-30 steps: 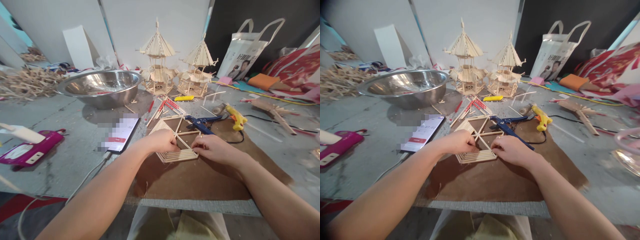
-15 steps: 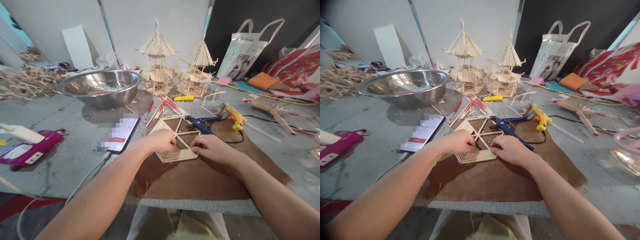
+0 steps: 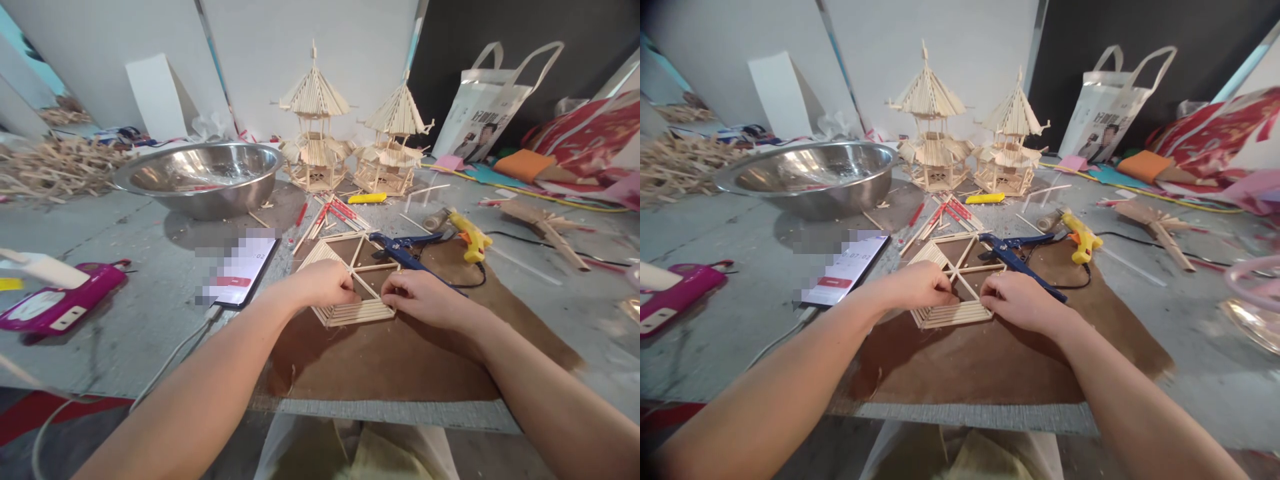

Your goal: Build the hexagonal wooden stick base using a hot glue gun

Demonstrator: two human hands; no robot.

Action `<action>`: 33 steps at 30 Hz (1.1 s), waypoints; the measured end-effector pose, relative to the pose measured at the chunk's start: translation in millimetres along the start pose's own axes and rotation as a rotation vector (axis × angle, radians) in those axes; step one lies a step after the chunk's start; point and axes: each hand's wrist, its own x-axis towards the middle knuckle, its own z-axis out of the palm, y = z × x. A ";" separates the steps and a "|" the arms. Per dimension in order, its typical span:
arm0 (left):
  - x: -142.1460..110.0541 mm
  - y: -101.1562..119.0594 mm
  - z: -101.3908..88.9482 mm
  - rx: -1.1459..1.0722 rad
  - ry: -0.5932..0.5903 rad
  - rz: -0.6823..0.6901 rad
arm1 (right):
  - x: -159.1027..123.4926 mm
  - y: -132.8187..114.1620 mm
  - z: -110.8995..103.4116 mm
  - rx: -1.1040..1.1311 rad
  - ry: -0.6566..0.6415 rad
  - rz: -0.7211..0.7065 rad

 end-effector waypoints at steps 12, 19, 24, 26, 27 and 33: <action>0.9 19.8 18.6 0.168 0.395 0.203 | -2.7 -0.4 -3.6 -0.089 0.191 -0.131; 4.2 21.6 23.3 0.186 0.445 0.194 | -2.0 2.5 -2.1 -0.103 0.273 -0.158; 3.8 24.1 23.3 0.127 0.480 0.155 | -1.5 3.0 -0.7 -0.098 0.346 -0.181; 4.2 24.6 24.5 0.091 0.494 0.139 | -1.1 2.3 0.5 -0.094 0.371 -0.182; 4.5 24.6 25.1 0.077 0.502 0.135 | -0.9 1.9 1.0 -0.090 0.380 -0.181; 6.5 20.6 22.6 -0.140 0.538 0.084 | -1.3 9.2 -4.8 -0.009 0.591 -0.013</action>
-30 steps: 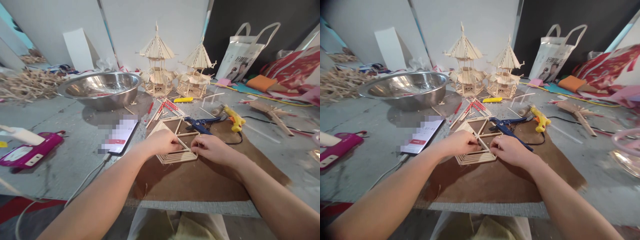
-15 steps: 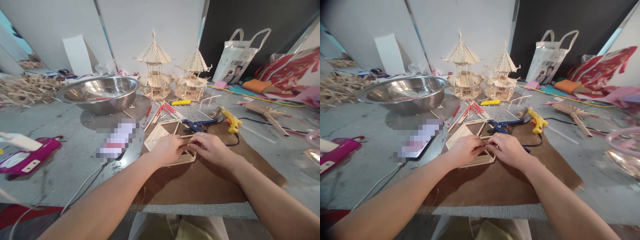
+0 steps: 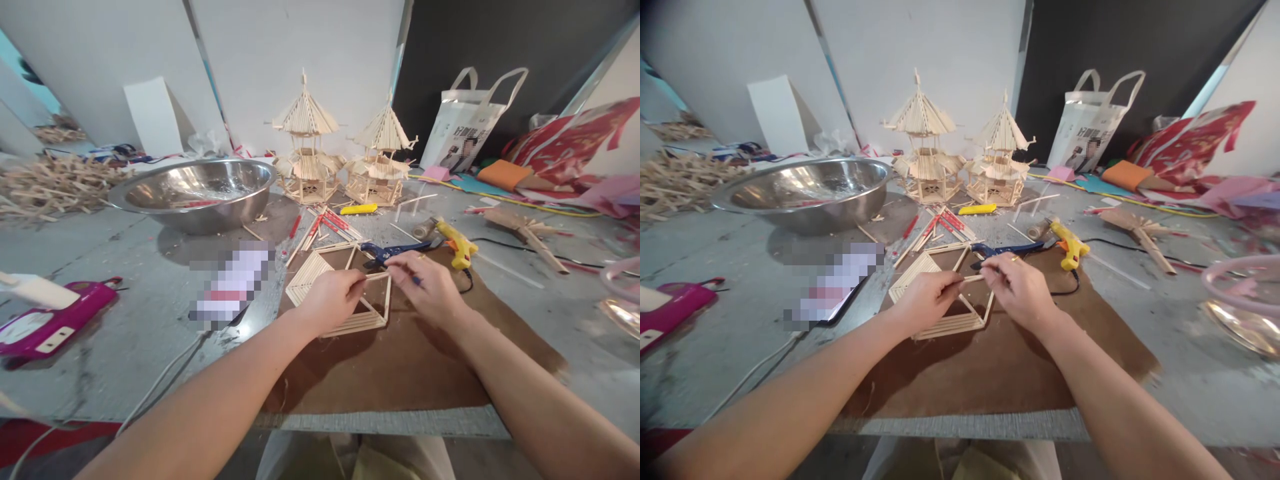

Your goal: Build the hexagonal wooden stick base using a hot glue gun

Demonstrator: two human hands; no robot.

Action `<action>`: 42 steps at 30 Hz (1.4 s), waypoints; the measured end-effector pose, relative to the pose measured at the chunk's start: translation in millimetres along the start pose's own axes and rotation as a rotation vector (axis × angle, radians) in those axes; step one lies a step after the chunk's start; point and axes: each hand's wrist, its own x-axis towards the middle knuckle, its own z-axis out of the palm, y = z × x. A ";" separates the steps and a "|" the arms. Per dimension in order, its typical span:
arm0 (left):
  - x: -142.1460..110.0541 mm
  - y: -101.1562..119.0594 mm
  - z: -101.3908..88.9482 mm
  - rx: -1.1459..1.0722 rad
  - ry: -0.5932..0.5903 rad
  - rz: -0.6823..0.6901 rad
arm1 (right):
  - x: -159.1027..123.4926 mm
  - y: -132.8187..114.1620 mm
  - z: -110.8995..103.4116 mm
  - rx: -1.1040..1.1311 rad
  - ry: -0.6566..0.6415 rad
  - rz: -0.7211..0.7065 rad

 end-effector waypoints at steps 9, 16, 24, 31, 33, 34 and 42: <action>6.9 -14.6 -11.2 -0.359 0.172 -0.199 | 7.0 26.9 -1.6 -0.491 -0.368 0.470; 6.4 -16.7 -10.7 -0.313 0.184 -0.173 | 7.6 21.4 3.4 -0.553 -0.378 0.462; 7.4 -21.6 -10.0 -0.332 0.212 -0.145 | 9.7 20.4 -13.9 -0.333 0.166 0.523; 9.1 -24.3 -8.2 -0.530 0.267 -0.072 | 6.5 12.8 -11.5 0.795 0.124 0.500; 9.7 -24.5 -6.5 -0.673 0.252 -0.119 | 5.3 7.7 -9.5 1.025 0.047 0.483; 9.9 -24.3 -5.8 -0.765 0.233 -0.146 | 4.6 5.7 -8.6 1.091 0.016 0.478; 9.2 -17.7 -3.7 -1.147 0.184 -0.226 | 0.0 2.4 2.5 0.922 0.088 0.518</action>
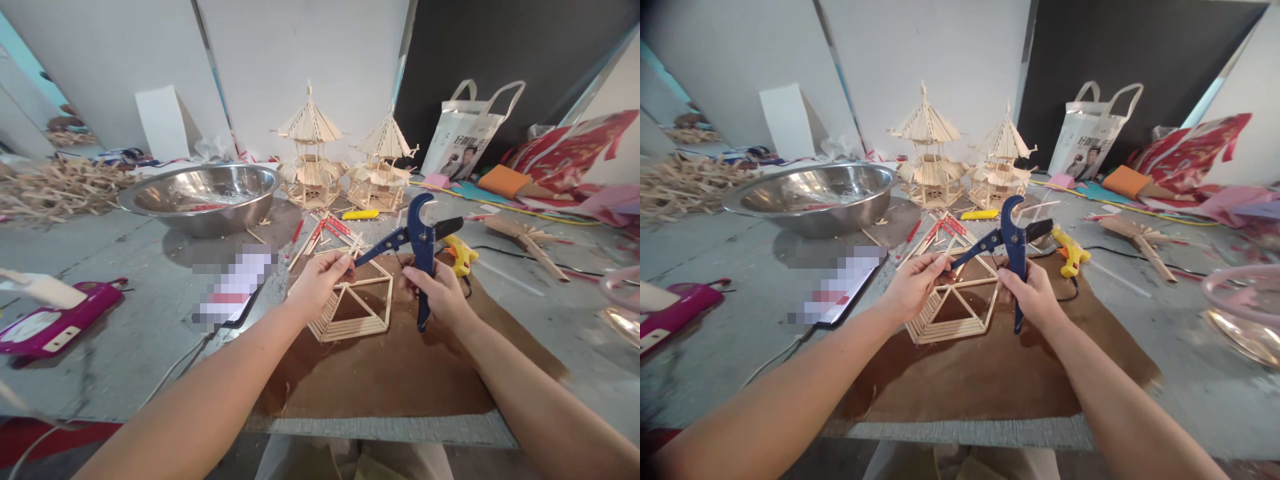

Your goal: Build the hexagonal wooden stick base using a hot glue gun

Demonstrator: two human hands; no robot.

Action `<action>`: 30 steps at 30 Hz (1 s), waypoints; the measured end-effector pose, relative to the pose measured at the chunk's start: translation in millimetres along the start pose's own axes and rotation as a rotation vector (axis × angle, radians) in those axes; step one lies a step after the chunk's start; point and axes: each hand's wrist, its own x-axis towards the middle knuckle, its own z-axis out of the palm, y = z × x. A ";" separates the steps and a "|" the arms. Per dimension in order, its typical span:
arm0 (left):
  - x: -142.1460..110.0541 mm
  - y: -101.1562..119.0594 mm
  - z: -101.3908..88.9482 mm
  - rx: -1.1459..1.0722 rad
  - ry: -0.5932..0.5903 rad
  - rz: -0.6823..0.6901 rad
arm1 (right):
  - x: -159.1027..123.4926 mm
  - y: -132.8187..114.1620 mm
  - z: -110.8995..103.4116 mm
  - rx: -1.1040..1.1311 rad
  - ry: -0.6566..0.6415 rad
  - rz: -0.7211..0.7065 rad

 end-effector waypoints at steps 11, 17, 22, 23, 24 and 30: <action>-10.2 4.0 17.2 0.028 -0.119 0.007 | -13.2 3.7 10.0 -0.041 -0.135 -0.004; -6.4 4.6 8.8 0.504 -0.026 0.091 | -8.9 -9.7 1.6 -0.185 0.009 -0.208; -6.4 10.9 3.3 0.634 0.030 0.237 | -3.6 -7.8 -6.6 -0.707 0.157 -0.306; -6.9 12.1 3.4 0.642 0.033 0.243 | -2.5 -6.1 -6.4 -0.837 0.148 -0.314; -7.5 13.1 3.6 0.651 0.033 0.246 | -1.5 -4.4 -5.6 -0.947 0.136 -0.315; -9.7 16.5 5.0 0.668 0.025 0.242 | 2.1 -0.1 0.8 -1.209 0.114 -0.266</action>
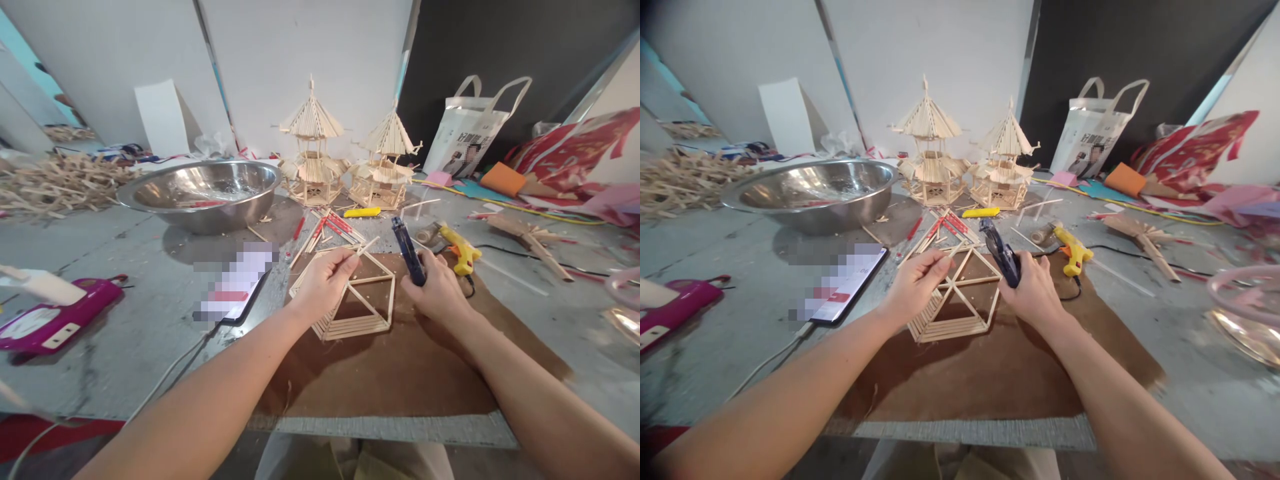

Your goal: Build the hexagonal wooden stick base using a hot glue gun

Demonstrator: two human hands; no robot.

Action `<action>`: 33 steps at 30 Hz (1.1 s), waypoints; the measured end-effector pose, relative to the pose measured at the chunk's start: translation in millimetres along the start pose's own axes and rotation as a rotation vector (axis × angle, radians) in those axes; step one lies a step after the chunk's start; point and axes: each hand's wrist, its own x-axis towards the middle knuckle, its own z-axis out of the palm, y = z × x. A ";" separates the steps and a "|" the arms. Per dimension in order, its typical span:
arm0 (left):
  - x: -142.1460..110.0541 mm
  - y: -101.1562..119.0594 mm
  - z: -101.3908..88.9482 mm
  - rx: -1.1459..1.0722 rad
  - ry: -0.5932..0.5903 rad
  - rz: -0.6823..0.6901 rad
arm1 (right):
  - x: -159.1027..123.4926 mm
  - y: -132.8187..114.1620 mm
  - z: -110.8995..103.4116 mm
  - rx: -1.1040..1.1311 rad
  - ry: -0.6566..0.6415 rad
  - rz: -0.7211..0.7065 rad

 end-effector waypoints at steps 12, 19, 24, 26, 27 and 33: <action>-0.9 -1.8 5.7 -0.098 -0.064 0.049 | -7.1 -10.7 5.5 0.046 -0.121 -0.166; -0.9 -5.4 7.1 -0.101 -0.136 0.090 | -7.2 -10.3 4.2 -0.010 -0.156 -0.147; -0.8 -5.0 6.9 -0.096 -0.149 0.081 | -7.1 -9.8 3.6 -0.023 -0.171 -0.147; -1.0 -4.6 6.7 -0.090 -0.147 0.081 | -7.4 -10.1 3.4 -0.030 -0.173 -0.148; -1.1 -4.5 6.6 -0.082 -0.145 0.080 | -7.6 -10.3 3.3 -0.034 -0.173 -0.146; -0.8 -4.6 6.3 -0.024 -0.107 0.078 | -8.8 -12.0 2.7 -0.056 -0.180 -0.123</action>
